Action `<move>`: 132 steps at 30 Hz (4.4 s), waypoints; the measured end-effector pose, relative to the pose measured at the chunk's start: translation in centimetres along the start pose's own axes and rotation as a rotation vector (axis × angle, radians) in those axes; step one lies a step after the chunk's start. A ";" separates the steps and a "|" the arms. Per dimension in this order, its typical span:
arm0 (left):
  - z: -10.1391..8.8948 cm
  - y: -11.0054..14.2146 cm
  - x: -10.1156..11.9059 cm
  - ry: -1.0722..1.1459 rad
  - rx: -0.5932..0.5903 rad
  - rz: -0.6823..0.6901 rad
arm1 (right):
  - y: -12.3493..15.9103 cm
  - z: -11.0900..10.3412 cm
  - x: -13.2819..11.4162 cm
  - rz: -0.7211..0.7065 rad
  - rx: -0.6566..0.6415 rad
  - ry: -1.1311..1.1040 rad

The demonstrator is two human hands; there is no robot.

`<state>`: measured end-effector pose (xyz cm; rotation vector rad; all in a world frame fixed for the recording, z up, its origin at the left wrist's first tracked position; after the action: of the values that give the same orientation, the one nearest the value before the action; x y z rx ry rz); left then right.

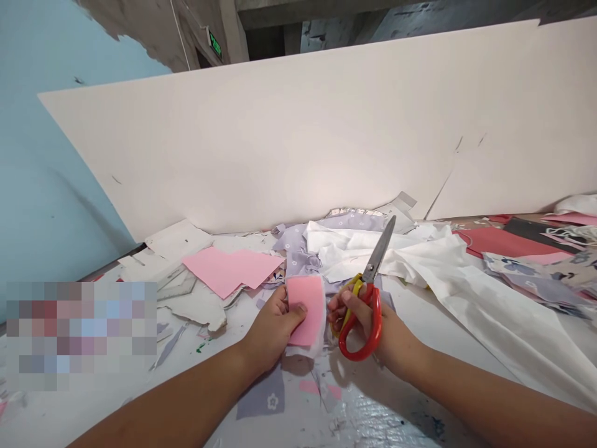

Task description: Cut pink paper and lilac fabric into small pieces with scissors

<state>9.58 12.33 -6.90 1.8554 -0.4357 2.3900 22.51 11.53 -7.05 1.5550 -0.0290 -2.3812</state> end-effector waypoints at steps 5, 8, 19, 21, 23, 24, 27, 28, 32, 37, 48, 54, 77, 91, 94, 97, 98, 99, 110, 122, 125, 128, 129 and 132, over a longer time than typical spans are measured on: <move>1.5 1.1 -0.2 -0.130 -0.200 -0.028 | 0.6 0.5 0.0 0.122 -0.053 -0.045; 1.8 1.4 -0.5 -0.210 -0.250 -0.044 | 0.7 0.8 -0.1 0.142 -0.104 -0.034; 1.9 1.5 -0.5 -0.198 -0.310 -0.109 | -1.9 -2.1 -1.1 -0.027 -0.005 0.162; 1.0 0.9 0.0 -0.222 -0.241 -0.069 | -2.0 -2.3 -1.6 -0.066 0.027 0.103; -0.4 0.3 0.5 -0.287 -0.145 -0.028 | -2.1 -2.6 -2.1 -0.097 0.074 0.058; -1.2 -0.1 0.7 -0.324 -0.096 -0.009 | -2.1 -2.7 -2.2 -0.106 0.093 0.046; -3.0 -0.9 1.1 -0.411 -0.013 0.032 | -2.3 -2.7 -2.4 -0.105 0.100 0.053; -3.2 -1.1 1.0 -0.433 -0.020 0.036 | -2.3 -2.8 -2.2 -0.098 0.094 0.063; -3.2 -1.5 0.7 -0.506 -0.099 0.056 | -2.6 -3.5 -1.4 -0.095 0.120 0.147; -2.9 -1.4 0.9 -0.388 -0.090 0.037 | -3.2 -4.3 -0.7 -0.127 0.172 0.225; -3.1 -1.5 0.3 -0.473 -0.083 0.042 | -1.7 -3.6 -2.2 -0.238 0.211 0.347; -3.4 -1.5 0.5 -0.459 -0.050 0.055 | -1.7 -3.3 -2.0 -0.248 0.186 0.370; -3.6 -1.9 0.0 -0.415 -0.092 0.092 | -1.6 -3.7 -2.5 -0.276 0.300 0.463; -5.6 -2.1 0.1 -0.416 0.122 -0.012 | -0.8 -3.4 -6.1 -0.220 0.211 0.395; -6.3 -2.1 0.5 -0.484 0.137 -0.014 | -0.5 -3.3 -7.4 -0.254 0.159 0.364; -6.6 -2.1 1.0 -0.617 0.099 -0.022 | -0.6 -3.5 -8.3 -0.299 0.135 0.359; -6.7 -2.2 1.2 -0.671 0.077 -0.023 | -0.6 -3.5 -8.5 -0.303 0.129 0.362; -6.6 -2.3 1.4 -0.717 0.053 -0.025 | -0.6 -3.5 -8.7 -0.303 0.119 0.362; -1.7 -0.8 6.7 -0.960 -0.041 0.460 | 3.7 2.3 -9.7 -0.094 -0.277 0.312; 1.3 1.0 0.7 -0.151 -0.167 -0.110 | 1.8 1.9 -4.3 0.075 -0.112 0.540; -0.3 0.4 0.2 -0.114 -0.116 -0.169 | 0.8 -0.2 -5.8 0.046 0.022 0.590; -1.0 0.1 -0.1 -0.049 -0.107 -0.208 | 0.2 -1.4 -7.8 -0.082 0.061 0.567; -0.9 0.0 -0.2 -0.022 -0.116 -0.210 | 0.1 -1.6 -8.1 -0.107 0.057 0.563; -0.1 0.0 0.3 0.055 -0.147 -0.178 | 0.2 -1.5 -8.0 -0.089 0.031 0.574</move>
<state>9.45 12.29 -6.68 1.6871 -0.4106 2.2234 26.91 13.58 -0.50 2.2322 0.1283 -1.9108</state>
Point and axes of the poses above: each hand's wrist, its own y-axis away from the middle knuckle, its own z-axis out of the palm, x = y × z, the point moved 8 cm from there along -y, towards the middle knuckle, and after that the axes turned 11 degrees about z, right-handed, at the moved point
